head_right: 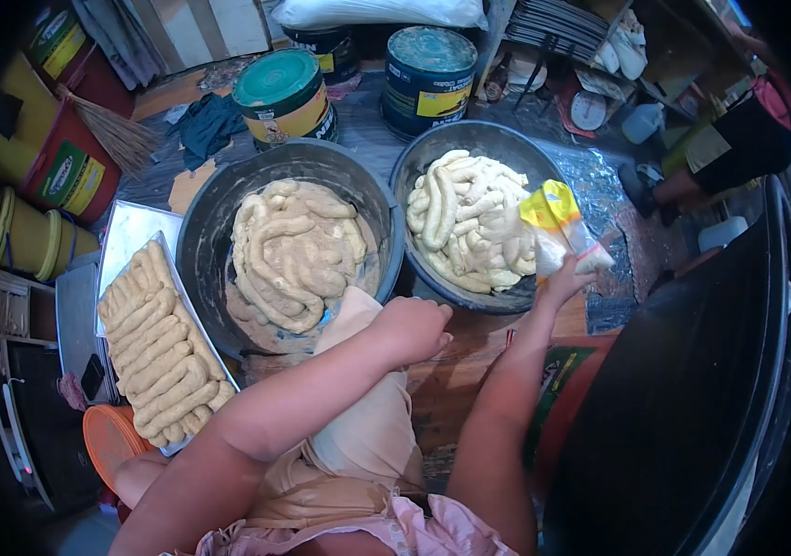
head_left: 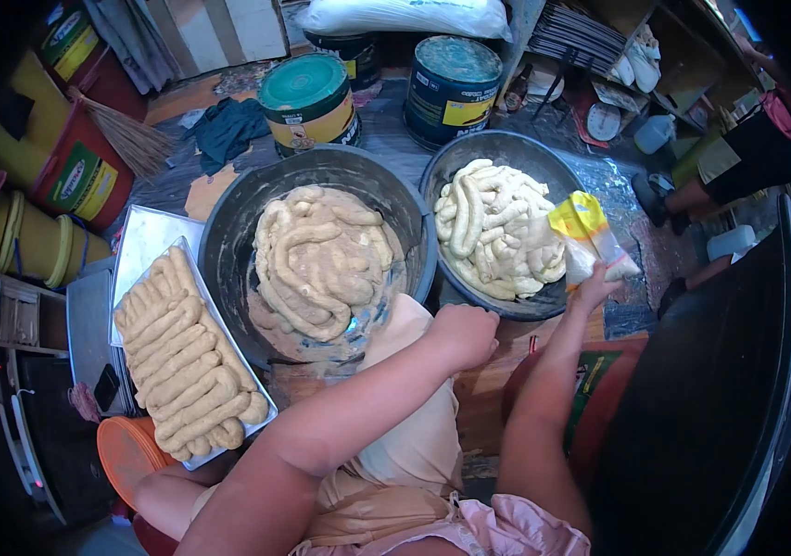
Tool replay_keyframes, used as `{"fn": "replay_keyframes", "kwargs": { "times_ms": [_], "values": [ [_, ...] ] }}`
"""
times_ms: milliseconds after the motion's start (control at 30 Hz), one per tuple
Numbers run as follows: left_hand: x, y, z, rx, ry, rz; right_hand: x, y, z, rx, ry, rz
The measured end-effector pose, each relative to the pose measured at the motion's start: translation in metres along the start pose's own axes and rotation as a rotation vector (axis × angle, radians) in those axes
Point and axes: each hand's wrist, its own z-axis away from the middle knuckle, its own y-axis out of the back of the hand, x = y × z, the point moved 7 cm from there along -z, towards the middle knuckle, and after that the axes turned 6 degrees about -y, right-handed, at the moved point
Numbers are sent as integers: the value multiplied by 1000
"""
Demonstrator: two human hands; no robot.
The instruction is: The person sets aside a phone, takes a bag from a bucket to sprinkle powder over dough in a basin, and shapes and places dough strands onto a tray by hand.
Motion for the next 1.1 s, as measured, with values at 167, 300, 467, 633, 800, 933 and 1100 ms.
{"fn": "replay_keyframes", "kwargs": {
  "times_ms": [167,300,467,633,800,933,1100],
  "values": [
    [-2,-2,1,10,12,13,-6,-61,10,-153,4,-44],
    [-7,-4,-1,7,15,11,-17,-108,-4,-65,104,-51],
    [-8,1,0,-20,54,26,-38,-138,-12,-75,85,-126],
    [-6,-1,-1,-38,48,23,-46,-115,-16,-89,138,-31],
    [-9,-1,0,0,31,28,-18,-32,-51,-45,174,212],
    [-10,-3,2,-21,30,27,-32,-1,-36,117,127,243],
    [-7,1,3,-4,20,36,-26,5,-77,322,200,326]
  ]
}}
